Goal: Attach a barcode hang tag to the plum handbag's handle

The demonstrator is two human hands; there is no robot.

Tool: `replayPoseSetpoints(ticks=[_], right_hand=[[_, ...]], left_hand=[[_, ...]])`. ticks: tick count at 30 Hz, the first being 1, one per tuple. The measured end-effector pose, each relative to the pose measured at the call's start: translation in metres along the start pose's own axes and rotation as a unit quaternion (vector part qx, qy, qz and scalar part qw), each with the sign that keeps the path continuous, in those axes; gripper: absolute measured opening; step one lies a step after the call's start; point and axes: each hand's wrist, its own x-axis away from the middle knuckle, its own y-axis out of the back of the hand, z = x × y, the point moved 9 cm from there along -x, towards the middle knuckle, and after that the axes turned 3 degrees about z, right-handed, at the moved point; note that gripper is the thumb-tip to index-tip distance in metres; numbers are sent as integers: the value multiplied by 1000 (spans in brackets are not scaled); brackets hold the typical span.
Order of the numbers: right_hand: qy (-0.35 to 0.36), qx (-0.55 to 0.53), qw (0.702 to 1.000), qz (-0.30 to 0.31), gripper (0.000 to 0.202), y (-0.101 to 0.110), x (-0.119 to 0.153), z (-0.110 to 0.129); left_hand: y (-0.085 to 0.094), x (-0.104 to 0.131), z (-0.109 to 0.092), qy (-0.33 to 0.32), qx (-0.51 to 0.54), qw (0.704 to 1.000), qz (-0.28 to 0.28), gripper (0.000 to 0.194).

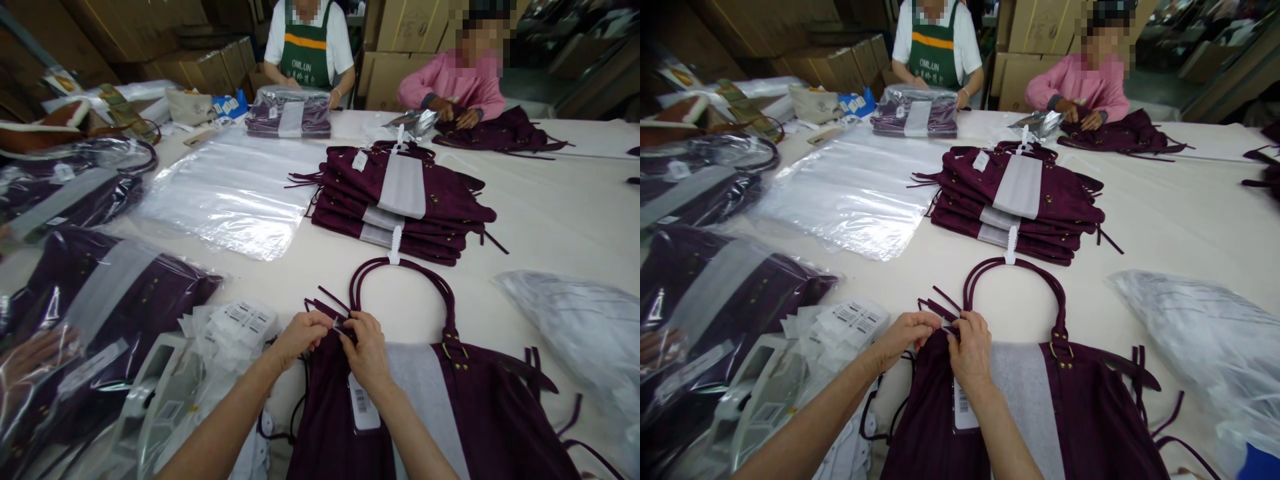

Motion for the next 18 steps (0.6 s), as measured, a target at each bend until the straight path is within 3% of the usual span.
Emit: replayPoseSetpoints(ticks=[5, 11, 16, 18], right_hand=[[5, 30, 999, -21, 10, -1, 3, 1], [-11, -77, 996, -48, 10, -3, 1, -13], [-66, -145, 986, -42, 10, -3, 0, -26], [-82, -162, 983, -36, 10, -3, 0, -29]], left_hand=[[1, 0, 2, 12, 29, 999, -13, 29], [4, -3, 6, 10, 10, 999, -36, 28], [0, -8, -5, -27, -2, 998, -56, 56], [-7, -10, -7, -20, -4, 999, -43, 56]])
